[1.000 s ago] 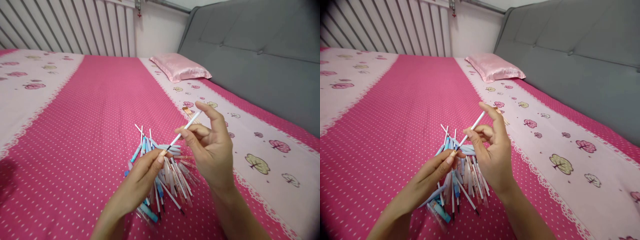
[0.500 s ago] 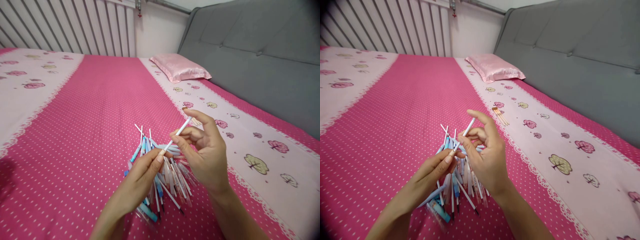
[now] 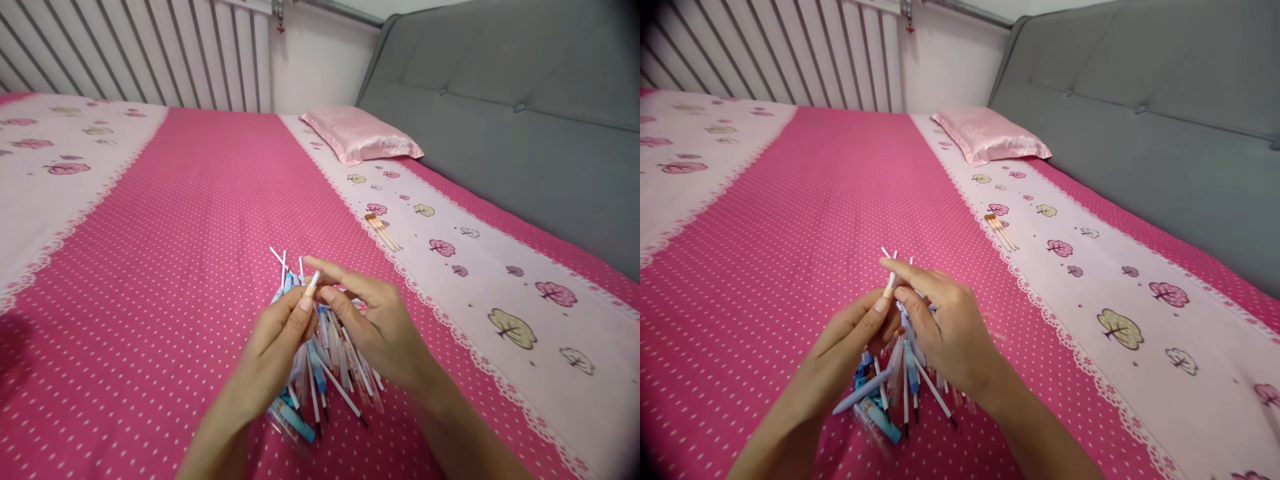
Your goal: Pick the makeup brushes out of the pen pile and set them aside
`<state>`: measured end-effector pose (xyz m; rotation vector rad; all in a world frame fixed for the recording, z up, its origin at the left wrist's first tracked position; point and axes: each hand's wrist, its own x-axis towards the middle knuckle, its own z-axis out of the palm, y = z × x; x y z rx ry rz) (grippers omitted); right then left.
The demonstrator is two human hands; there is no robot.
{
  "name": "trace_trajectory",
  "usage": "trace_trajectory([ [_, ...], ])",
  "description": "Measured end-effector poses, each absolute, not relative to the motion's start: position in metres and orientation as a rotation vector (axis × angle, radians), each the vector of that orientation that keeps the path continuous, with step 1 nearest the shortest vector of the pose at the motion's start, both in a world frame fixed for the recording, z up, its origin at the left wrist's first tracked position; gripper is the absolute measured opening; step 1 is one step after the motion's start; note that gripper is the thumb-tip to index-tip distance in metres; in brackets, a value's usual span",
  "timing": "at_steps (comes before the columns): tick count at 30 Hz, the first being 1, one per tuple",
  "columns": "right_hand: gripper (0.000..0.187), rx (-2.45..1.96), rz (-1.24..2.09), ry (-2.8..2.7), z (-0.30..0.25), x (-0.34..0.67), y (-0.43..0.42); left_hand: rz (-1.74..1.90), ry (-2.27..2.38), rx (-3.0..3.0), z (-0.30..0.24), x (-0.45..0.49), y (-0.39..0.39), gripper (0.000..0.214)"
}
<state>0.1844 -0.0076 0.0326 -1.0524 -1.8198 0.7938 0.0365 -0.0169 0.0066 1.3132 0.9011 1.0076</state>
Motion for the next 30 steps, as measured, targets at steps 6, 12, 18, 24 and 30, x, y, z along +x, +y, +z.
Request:
trace_trajectory([
  [6, 0.045, -1.095, 0.756, -1.714, 0.030, 0.185, -0.006, 1.108, 0.994, 1.179, 0.008, 0.035, -0.019, 0.029],
  [12, 0.017, -1.147, 0.612, -2.231, 0.015, 0.177, -0.001, 1.390, 1.189, 1.083, 0.013, 0.033, -0.019, 0.027],
  [18, 0.012, -1.078, 0.429, -2.670, -0.016, 0.159, -0.002, 1.440, 1.187, 1.104, 0.010, 0.031, -0.017, 0.026],
  [24, 0.014, -1.075, 0.362, -2.718, -0.019, 0.157, -0.002, 1.416, 1.218, 1.093, 0.012, 0.032, -0.018, 0.025],
  [30, 0.018, -1.149, 0.547, -2.423, -0.002, 0.174, 0.006, 1.413, 1.208, 1.045, 0.013, 0.033, -0.016, 0.025],
])
